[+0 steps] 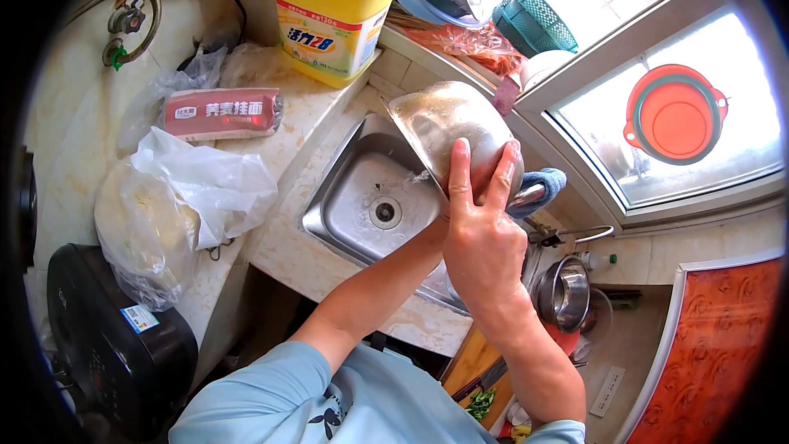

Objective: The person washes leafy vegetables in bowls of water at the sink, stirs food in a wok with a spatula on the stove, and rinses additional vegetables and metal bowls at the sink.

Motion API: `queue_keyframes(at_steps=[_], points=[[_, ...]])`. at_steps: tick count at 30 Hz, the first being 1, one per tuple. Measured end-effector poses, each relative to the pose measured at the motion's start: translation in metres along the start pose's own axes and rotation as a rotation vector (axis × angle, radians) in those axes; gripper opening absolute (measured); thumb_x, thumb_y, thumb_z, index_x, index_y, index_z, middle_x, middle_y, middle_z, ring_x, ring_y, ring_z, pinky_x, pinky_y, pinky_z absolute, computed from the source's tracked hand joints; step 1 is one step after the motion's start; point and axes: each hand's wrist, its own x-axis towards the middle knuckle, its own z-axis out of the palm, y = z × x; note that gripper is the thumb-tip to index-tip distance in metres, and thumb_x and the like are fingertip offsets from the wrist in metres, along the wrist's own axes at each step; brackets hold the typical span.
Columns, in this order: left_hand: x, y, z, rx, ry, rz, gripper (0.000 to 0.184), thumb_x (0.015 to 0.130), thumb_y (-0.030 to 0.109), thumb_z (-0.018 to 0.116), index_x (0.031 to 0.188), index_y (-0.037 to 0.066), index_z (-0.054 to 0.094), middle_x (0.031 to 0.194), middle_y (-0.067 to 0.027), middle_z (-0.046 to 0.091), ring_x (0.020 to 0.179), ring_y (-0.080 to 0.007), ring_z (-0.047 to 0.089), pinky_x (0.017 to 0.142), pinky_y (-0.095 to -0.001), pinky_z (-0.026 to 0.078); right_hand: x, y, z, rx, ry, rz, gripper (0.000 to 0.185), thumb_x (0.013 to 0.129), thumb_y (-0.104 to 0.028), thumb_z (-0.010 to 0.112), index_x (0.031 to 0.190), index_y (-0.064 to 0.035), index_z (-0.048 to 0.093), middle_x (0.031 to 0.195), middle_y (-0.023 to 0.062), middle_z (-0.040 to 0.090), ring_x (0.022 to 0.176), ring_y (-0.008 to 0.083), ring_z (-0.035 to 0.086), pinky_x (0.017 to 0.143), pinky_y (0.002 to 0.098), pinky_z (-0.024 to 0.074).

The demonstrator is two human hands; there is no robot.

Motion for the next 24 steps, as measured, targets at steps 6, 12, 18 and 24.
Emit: queue_keyframes(at_steps=[6,12,18,24], points=[[0.002,-0.002,0.005,-0.055,0.022,-0.010,0.075,0.089,0.074,0.034,0.137,0.017,0.043,0.125,-0.0140,0.051,0.108,-0.0351,0.060,0.089,-0.0476,0.056,0.000,0.001,-0.002,0.001,0.018,-0.005,0.075,0.079,0.002,0.059,0.150,-0.0104,0.036,0.142,0.0449,0.029,0.086,0.0505,0.066,0.055,0.0396,0.0579],[-0.002,-0.002,0.006,-0.108,0.004,-0.046,0.073,0.090,0.073,0.034,0.137,0.017,0.042,0.126,-0.0132,0.050,0.110,-0.0346,0.059,0.090,-0.0475,0.056,-0.001,0.002,-0.001,0.003,0.026,-0.013,0.072,0.081,0.001,0.059,0.149,-0.0100,0.037,0.141,0.0456,0.029,0.086,0.0503,0.066,0.056,0.0386,0.0578],[-0.002,-0.004,0.000,0.020,0.030,0.029,0.074,0.089,0.074,0.034,0.138,0.019,0.042,0.127,-0.0118,0.050,0.110,-0.0343,0.059,0.088,-0.0491,0.057,-0.002,0.002,-0.001,-0.005,0.022,-0.019,0.071,0.081,0.002,0.059,0.149,-0.0099,0.038,0.140,0.0459,0.030,0.084,0.0492,0.067,0.054,0.0376,0.0571],[-0.006,-0.003,-0.009,-0.013,-0.054,-0.042,0.059,0.094,0.050,0.033,0.144,0.018,0.030,0.136,-0.0114,0.045,0.120,-0.0269,0.051,0.095,-0.0405,0.048,-0.001,0.001,0.000,0.003,0.026,-0.036,0.070,0.082,0.002,0.057,0.148,-0.0098,0.038,0.140,0.0462,0.030,0.084,0.0494,0.067,0.053,0.0376,0.0569]])
